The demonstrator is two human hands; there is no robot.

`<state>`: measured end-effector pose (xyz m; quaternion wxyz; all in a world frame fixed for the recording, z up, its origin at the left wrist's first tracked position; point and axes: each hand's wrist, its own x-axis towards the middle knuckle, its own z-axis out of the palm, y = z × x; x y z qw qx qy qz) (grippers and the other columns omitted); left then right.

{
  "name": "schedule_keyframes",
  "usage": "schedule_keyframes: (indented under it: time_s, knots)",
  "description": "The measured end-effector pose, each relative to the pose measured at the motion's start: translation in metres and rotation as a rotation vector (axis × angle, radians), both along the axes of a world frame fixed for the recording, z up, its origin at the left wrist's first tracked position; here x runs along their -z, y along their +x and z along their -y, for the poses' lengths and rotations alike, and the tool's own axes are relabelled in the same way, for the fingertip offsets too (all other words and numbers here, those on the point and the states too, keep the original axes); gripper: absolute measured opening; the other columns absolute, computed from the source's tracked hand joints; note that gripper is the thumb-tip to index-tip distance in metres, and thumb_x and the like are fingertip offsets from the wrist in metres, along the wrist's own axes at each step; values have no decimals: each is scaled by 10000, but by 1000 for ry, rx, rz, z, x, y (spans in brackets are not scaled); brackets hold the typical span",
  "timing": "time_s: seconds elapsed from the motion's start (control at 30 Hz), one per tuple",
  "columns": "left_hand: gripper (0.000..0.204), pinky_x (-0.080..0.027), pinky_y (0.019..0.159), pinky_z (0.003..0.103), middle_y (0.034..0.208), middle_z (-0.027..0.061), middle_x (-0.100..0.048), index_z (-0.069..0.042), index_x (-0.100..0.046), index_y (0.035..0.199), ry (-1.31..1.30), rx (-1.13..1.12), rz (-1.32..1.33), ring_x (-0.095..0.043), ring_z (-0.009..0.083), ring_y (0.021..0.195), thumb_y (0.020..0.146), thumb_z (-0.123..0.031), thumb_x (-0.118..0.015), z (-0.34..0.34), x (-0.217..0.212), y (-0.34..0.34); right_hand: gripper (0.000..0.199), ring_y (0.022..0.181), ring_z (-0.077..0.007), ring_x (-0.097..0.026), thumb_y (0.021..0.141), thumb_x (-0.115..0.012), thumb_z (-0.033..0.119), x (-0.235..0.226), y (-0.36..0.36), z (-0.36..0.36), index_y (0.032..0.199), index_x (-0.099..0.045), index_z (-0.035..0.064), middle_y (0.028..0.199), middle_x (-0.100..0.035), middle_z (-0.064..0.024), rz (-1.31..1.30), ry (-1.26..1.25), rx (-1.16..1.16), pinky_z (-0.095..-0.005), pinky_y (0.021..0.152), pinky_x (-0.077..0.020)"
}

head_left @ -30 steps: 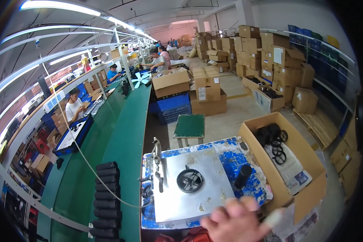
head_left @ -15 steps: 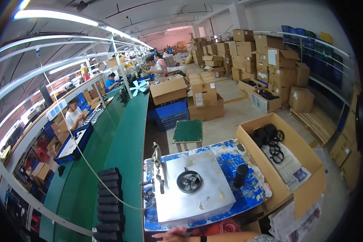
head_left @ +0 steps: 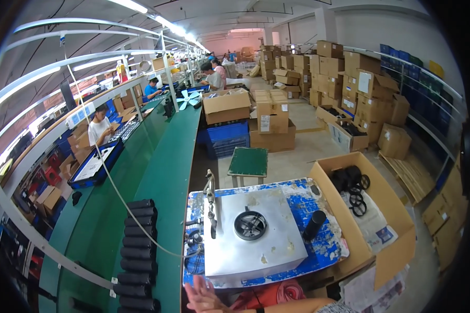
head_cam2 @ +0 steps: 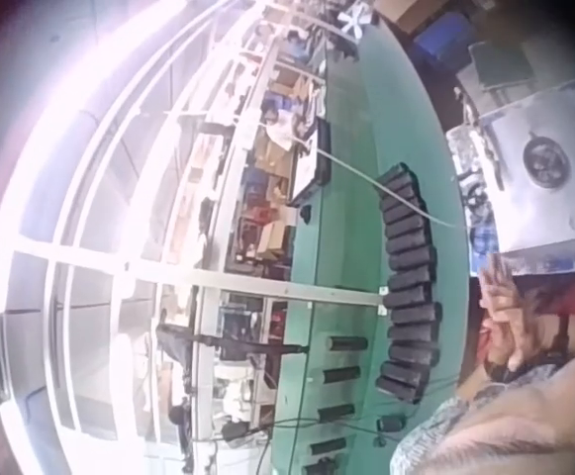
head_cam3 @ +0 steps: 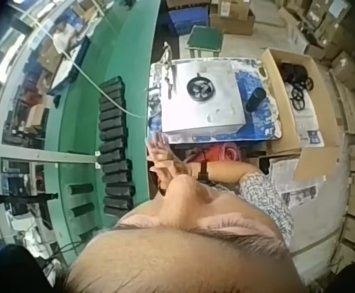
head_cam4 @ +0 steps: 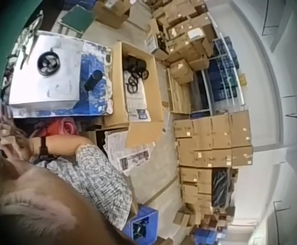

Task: The person places a black cylinder onto a machine, presses a lever, and removes it before picking up a black wheel to place on the machine. They then use a tool to attach a wire to a metal component on the machine.

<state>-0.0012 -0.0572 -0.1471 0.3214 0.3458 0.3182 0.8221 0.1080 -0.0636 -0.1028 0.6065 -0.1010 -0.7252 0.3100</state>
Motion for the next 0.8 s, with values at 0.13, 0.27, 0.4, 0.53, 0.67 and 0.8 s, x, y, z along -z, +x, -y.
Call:
schedule_keyframes:
  time_s: [0.13, 0.27, 0.4, 0.53, 0.67, 0.8]
  knots:
    - [414, -518, 1053, 475, 1378, 168, -605, 54, -638, 1301, 77, -146, -10, -635, 332, 1170, 1042, -269, -642, -10, 12, 2, 435, 1250, -478, -589, 967, -723, 199, 6, 7, 2, 1345, -531, 104, 1448, -514, -274, 153, -103, -199, -563, 1043, -461]
    - [436, -515, 1069, 484, 1410, 171, -594, 59, -629, 1321, 195, -290, -28, -631, 339, 1191, 1045, -278, -636, -21, 6, 4, 487, 1203, -492, -586, 983, -712, 284, 5, 18, -1, 1375, -496, 93, 1478, -435, -316, 302, -164, -390, -536, 1004, -478]
    - [356, -525, 1003, 480, 1325, 187, -646, 55, -657, 1272, -119, 24, -497, -644, 361, 1134, 1024, -200, -635, -5, 48, -34, 536, 1168, -503, -584, 995, -704, 349, 10, 39, -1, 1398, -470, 85, 1501, -376, -348, 410, -200, -507, -515, 974, -491]
    - [262, -533, 940, 434, 1091, 201, -708, 29, -700, 1203, -320, 248, -910, -668, 384, 1034, 991, -121, -666, 18, 27, -16, 401, 1244, -326, -664, 1019, -667, 303, 60, 111, 7, 1334, -671, 54, 1312, -719, -159, 716, -591, -348, -409, 1030, -523]
    - [291, -555, 999, 393, 1078, 174, -750, -64, -722, 1159, -228, 194, -1049, -716, 306, 1031, 1107, -293, -552, 8, 109, -23, 369, 1068, -307, -725, 989, -712, 277, 104, 147, 23, 1273, -695, 43, 1168, -750, -169, 616, -820, -198, -405, 923, -564]
    - [266, -534, 917, 419, 1077, 188, -723, 35, -700, 1197, -175, 227, -1098, -682, 345, 991, 987, -127, -678, 3, 92, -25, 348, 1004, -290, -742, 980, -727, 280, 71, 172, 41, 1247, -708, 58, 1119, -756, -172, 609, -934, 52, -385, 856, -580]
